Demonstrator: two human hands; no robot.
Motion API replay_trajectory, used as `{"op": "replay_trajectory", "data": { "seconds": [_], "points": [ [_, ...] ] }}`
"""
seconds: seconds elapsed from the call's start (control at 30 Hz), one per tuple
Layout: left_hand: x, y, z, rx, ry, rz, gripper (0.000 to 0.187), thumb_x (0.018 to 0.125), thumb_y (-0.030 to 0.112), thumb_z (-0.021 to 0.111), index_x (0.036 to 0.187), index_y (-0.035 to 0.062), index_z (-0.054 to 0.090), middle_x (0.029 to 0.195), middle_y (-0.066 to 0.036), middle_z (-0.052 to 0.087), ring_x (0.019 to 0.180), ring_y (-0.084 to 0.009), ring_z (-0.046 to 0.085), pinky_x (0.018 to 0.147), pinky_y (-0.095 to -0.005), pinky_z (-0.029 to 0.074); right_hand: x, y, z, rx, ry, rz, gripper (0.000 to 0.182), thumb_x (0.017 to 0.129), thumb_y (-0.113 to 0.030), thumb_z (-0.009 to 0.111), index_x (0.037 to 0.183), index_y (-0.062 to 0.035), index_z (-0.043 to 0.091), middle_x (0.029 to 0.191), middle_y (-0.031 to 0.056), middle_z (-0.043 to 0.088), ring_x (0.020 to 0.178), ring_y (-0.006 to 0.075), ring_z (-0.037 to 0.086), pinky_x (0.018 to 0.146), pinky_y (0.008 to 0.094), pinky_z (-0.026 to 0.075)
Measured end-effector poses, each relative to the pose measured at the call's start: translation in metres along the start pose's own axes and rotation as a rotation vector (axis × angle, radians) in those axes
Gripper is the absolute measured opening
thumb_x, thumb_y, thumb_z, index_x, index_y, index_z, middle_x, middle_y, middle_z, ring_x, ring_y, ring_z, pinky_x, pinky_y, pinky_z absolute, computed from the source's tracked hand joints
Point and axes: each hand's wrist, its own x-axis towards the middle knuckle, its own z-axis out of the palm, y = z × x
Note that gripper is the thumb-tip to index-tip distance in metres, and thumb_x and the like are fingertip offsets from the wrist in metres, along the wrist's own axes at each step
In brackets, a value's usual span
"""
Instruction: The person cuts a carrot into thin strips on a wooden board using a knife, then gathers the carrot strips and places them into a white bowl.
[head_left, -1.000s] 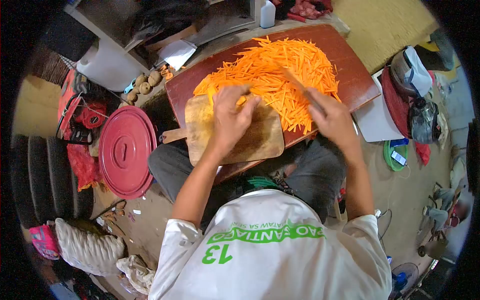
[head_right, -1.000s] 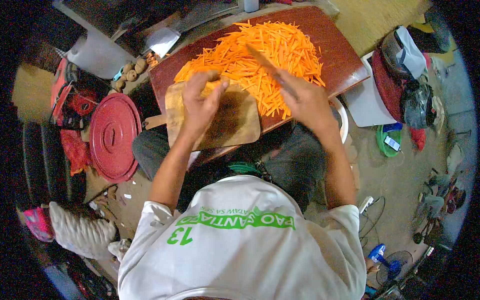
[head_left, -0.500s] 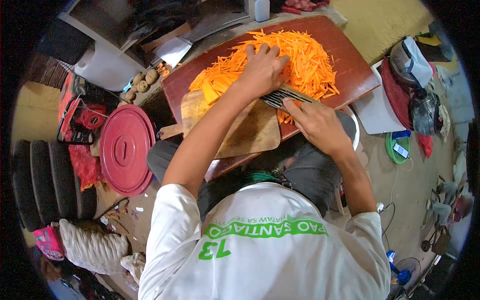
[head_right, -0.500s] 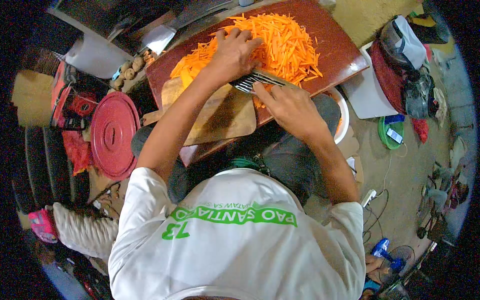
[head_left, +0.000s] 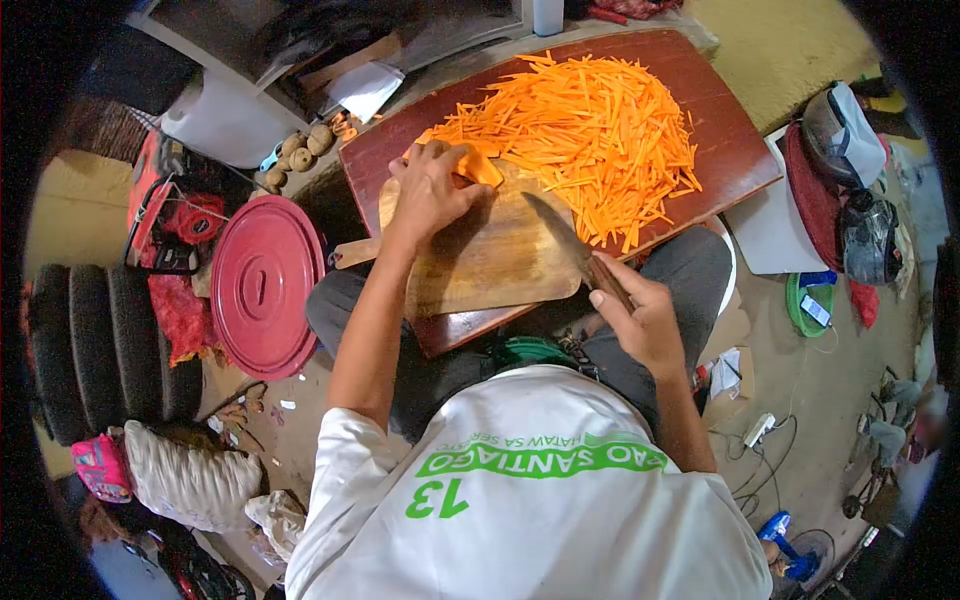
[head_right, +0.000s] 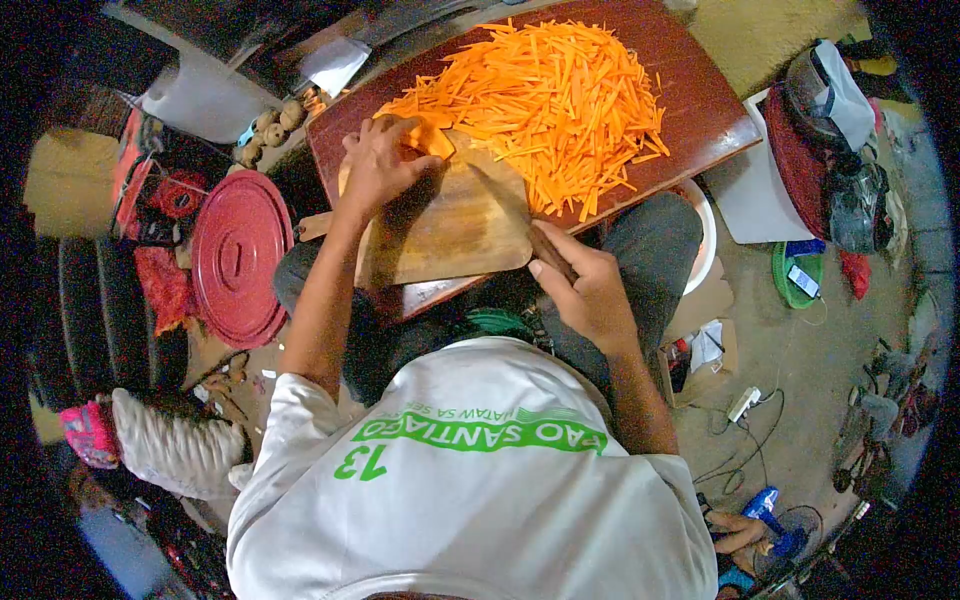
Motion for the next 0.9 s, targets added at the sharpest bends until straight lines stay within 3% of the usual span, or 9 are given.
{"op": "replay_trajectory", "data": {
  "seconds": [0.07,0.27,0.33,0.47,0.53,0.67,0.77,0.8,0.9],
  "points": [
    [0.0,0.006,0.009,0.038,0.009,0.011,0.067,0.079,0.061,0.088,0.131,0.0187,0.079,0.139,-0.014,0.07,0.133,-0.0347,0.06,0.11,-0.0592,0.035,-0.004,-0.004,0.005,0.012,-0.053,0.051,0.049,0.097,-0.011,0.076,0.142,0.007,0.065,0.115,0.0248,0.079,0.103,0.0266,0.08,0.092,0.0358,0.059],
    [0.007,0.01,0.017,0.042,0.03,0.068,0.061,0.079,0.055,0.087,0.126,0.0177,0.08,0.134,-0.015,0.072,0.13,-0.0349,0.061,0.107,-0.0562,0.036,-0.007,0.003,0.009,0.004,-0.048,0.072,0.05,0.098,-0.01,0.075,0.144,0.0064,0.064,0.116,0.023,0.08,0.103,0.0245,0.079,0.092,0.0347,0.059],
    [0.002,0.015,0.011,0.008,0.149,0.117,0.06,0.077,0.051,0.089,0.123,0.0138,0.08,0.126,-0.014,0.073,0.123,-0.0358,0.062,0.104,-0.0561,0.036,-0.007,0.004,0.007,0.023,-0.013,0.084,0.05,0.098,-0.01,0.074,0.144,0.0063,0.064,0.117,0.0224,0.08,0.104,0.0234,0.078,0.093,0.0342,0.059],
    [-0.03,0.027,-0.013,-0.093,0.15,0.068,0.06,0.078,0.045,0.091,0.124,0.0075,0.079,0.134,-0.02,0.071,0.127,-0.0362,0.062,0.107,-0.053,0.038,-0.011,0.002,-0.001,0.031,-0.01,0.178,0.05,0.099,-0.01,0.074,0.145,0.0058,0.063,0.119,0.0224,0.079,0.107,0.0225,0.078,0.094,0.0336,0.058],
    [-0.062,0.038,-0.005,-0.119,0.204,0.128,0.058,0.078,0.043,0.09,0.12,0.0059,0.079,0.126,-0.02,0.07,0.12,-0.0367,0.062,0.103,-0.0523,0.038,-0.013,0.005,0.0,0.031,-0.023,0.19,0.05,0.099,-0.01,0.074,0.145,0.0058,0.063,0.119,0.0228,0.079,0.108,0.0221,0.078,0.094,0.0333,0.058],
    [-0.116,0.073,0.0,-0.219,0.061,0.067,0.055,0.08,0.041,0.089,0.118,0.0038,0.078,0.122,-0.02,0.066,0.112,-0.038,0.058,0.098,-0.0532,0.04,-0.015,0.0,0.012,0.006,-0.092,0.071,0.05,0.1,-0.014,0.073,0.145,0.0051,0.062,0.119,0.0257,0.077,0.109,0.029,0.079,0.095,0.0368,0.058],
    [-0.128,0.078,0.01,-0.187,0.087,0.027,0.054,0.081,0.041,0.089,0.119,0.0032,0.078,0.124,-0.02,0.064,0.114,-0.0385,0.057,0.097,-0.0527,0.04,-0.013,-0.016,0.023,-0.113,-0.192,0.068,0.05,0.102,-0.019,0.07,0.146,0.0043,0.061,0.121,0.0283,0.076,0.113,0.0388,0.077,0.096,0.0419,0.059],
    [-0.129,0.078,0.01,-0.188,0.098,0.031,0.055,0.082,0.041,0.088,0.119,0.0022,0.078,0.125,-0.019,0.063,0.114,-0.0388,0.056,0.096,-0.0522,0.041,-0.01,-0.024,0.023,-0.149,-0.256,0.098,0.05,0.104,-0.022,0.068,0.147,0.0031,0.058,0.125,0.029,0.074,0.116,0.046,0.072,0.096,0.0477,0.059],
    [-0.126,0.077,0.006,-0.153,0.033,0.063,0.054,0.083,0.04,0.088,0.118,0.0003,0.077,0.123,-0.02,0.062,0.113,-0.0397,0.055,0.094,-0.0518,0.042,-0.01,-0.028,0.029,-0.282,-0.281,0.029,0.051,0.105,-0.021,0.067,0.149,0.0029,0.054,0.125,0.029,0.073,0.114,0.0465,0.072,0.094,0.05,0.059]
  ]
}}
